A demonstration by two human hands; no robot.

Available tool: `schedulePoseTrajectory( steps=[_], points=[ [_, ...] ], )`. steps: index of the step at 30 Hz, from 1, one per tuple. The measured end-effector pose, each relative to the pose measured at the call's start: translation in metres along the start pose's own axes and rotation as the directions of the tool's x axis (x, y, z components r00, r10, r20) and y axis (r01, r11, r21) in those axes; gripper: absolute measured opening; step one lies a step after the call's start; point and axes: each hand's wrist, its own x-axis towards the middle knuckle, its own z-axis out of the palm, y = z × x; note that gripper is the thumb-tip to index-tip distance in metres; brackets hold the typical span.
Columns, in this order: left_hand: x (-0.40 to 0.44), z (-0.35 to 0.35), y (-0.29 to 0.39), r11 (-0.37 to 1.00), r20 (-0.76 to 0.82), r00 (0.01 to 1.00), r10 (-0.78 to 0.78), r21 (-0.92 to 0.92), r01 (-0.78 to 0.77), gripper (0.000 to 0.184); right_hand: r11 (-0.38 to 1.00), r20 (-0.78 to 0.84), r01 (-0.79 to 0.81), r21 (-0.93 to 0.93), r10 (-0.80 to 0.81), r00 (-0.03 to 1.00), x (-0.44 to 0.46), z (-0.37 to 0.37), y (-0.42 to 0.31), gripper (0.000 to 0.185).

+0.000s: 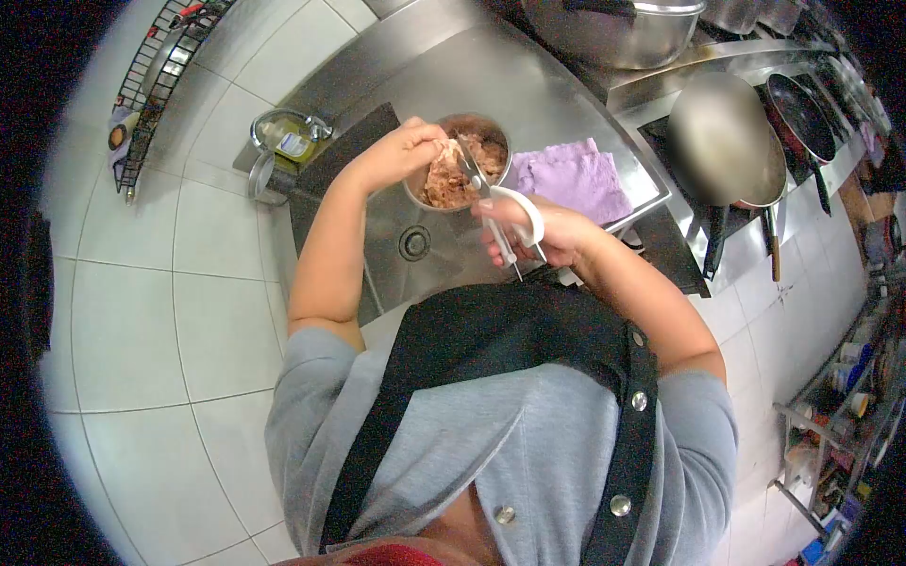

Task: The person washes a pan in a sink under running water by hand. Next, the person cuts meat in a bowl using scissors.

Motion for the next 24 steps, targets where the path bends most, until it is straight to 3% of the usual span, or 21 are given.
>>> schedulePoseTrajectory(
  steps=[1,3,5,7,9,12,14,18,20,24],
  points=[
    [-0.003,0.002,0.005,0.997,0.026,0.999,0.022,0.074,-0.024,0.030,1.000,0.001,-0.003,0.002,0.003,1.000,-0.001,0.003,-0.003,0.052],
    [-0.008,0.008,0.011,0.993,0.013,1.000,-0.014,0.116,0.012,0.027,0.947,-0.016,0.073,-0.314,-0.082,0.996,-0.004,0.009,-0.009,0.058],
    [-0.009,0.016,0.010,0.986,0.000,0.999,-0.048,0.157,0.047,0.024,0.915,-0.057,0.089,-0.393,-0.121,0.991,0.001,0.010,-0.003,0.067],
    [-0.007,0.029,-0.003,0.994,-0.135,0.991,-0.002,0.110,0.017,0.021,0.486,-0.150,0.065,-0.872,-0.391,0.908,0.002,0.013,-0.001,0.074],
    [-0.008,0.040,-0.004,0.995,-0.206,0.975,0.079,0.071,-0.066,0.019,0.533,-0.212,0.019,-0.846,-0.368,0.905,0.000,0.017,-0.005,0.081],
    [-0.010,0.046,-0.001,0.998,-0.297,0.953,0.060,0.027,-0.054,0.019,0.444,-0.239,0.006,-0.896,-0.495,0.835,0.001,0.017,-0.006,0.073],
    [-0.009,0.048,-0.002,1.000,-0.338,0.941,0.004,-0.009,-0.008,0.018,0.479,-0.220,0.115,-0.870,-0.586,0.780,0.007,0.012,-0.003,0.060],
    [-0.006,0.055,-0.010,1.000,-0.418,0.908,0.027,0.005,-0.027,0.018,0.519,-0.230,0.133,-0.844,-0.575,0.785,0.015,0.003,-0.001,0.054],
    [-0.005,0.057,-0.014,0.991,-0.474,0.874,0.110,-0.018,-0.135,0.017,0.651,-0.289,0.130,-0.748,-0.496,0.819,0.014,0.004,-0.003,0.052],
    [-0.007,0.055,-0.013,0.992,-0.464,0.879,0.112,-0.005,-0.129,0.017,0.624,-0.296,0.052,-0.780,-0.441,0.847,0.018,0.000,-0.006,0.054]
  ],
)
